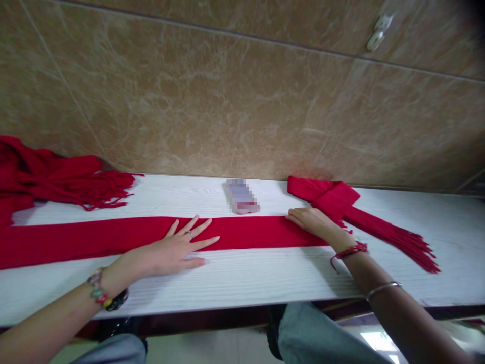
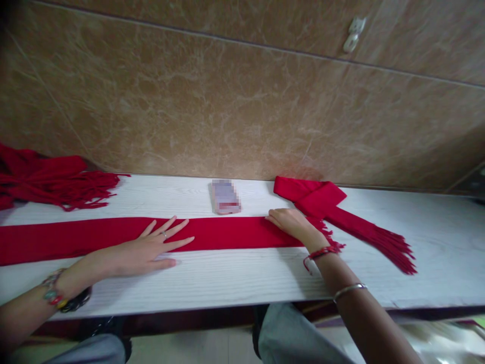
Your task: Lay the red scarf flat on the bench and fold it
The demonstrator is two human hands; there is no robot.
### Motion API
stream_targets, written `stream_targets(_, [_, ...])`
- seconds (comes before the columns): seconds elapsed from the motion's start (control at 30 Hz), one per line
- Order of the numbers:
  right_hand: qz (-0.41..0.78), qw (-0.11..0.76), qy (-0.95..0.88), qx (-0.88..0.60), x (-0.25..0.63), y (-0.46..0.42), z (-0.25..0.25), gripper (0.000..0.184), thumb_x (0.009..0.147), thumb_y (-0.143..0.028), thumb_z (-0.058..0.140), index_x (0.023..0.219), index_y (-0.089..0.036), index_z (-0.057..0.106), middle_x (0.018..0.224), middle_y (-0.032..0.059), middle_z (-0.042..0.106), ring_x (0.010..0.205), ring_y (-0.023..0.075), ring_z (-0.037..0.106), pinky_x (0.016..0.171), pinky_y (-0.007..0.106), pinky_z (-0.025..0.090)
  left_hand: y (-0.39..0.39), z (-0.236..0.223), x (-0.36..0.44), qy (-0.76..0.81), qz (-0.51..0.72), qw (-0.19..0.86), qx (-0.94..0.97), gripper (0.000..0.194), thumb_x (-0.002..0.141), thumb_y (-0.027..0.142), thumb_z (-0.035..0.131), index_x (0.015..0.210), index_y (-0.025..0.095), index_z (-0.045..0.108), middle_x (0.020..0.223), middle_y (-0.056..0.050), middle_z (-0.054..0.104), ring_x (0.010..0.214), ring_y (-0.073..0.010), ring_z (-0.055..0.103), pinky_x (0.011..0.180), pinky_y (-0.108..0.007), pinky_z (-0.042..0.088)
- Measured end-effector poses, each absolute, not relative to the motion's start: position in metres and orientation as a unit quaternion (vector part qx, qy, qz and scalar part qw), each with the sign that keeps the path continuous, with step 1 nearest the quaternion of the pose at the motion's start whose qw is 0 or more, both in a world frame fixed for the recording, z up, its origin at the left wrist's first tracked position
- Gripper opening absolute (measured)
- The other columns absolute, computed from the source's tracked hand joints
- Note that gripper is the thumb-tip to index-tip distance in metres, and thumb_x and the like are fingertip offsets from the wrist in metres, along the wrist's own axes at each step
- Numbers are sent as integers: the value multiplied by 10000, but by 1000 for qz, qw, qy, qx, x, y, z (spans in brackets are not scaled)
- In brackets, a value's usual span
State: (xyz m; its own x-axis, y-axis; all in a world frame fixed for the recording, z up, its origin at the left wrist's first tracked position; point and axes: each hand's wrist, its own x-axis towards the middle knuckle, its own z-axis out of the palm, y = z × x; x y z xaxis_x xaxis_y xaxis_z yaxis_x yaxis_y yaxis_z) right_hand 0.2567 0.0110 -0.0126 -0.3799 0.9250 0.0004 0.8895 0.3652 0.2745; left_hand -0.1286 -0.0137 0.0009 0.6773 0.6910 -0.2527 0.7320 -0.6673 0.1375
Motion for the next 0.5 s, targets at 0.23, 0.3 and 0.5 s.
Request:
stream_targets(0.23, [71,0,837,542,264,10,-10,281,918,-302,365,971,-130,581,923,130,631,869,216,591,773,335,453,-15,5,-125,402,-89,127,902,476,911,510,285,1368,395,220,1486,-22,85,1348,-331,33,1002,-629,51])
stream_targets(0.3, [78,-36,845,527,253,6,-5,294,911,-297,380,1061,-130,570,1060,147,594,1005,226,542,873,366,420,-14,4,-115,394,-72,103,911,501,906,524,287,1377,364,229,1482,-25,107,1351,-316,49,1017,-607,45])
stream_targets(0.5, [28,-48,884,464,189,-10,-9,453,937,-357,277,1361,-203,316,1391,105,376,1282,224,306,1020,492,268,-5,-7,-83,341,-19,50,938,576,901,533,281,1403,258,217,1468,-48,161,1354,-246,125,1075,-453,86])
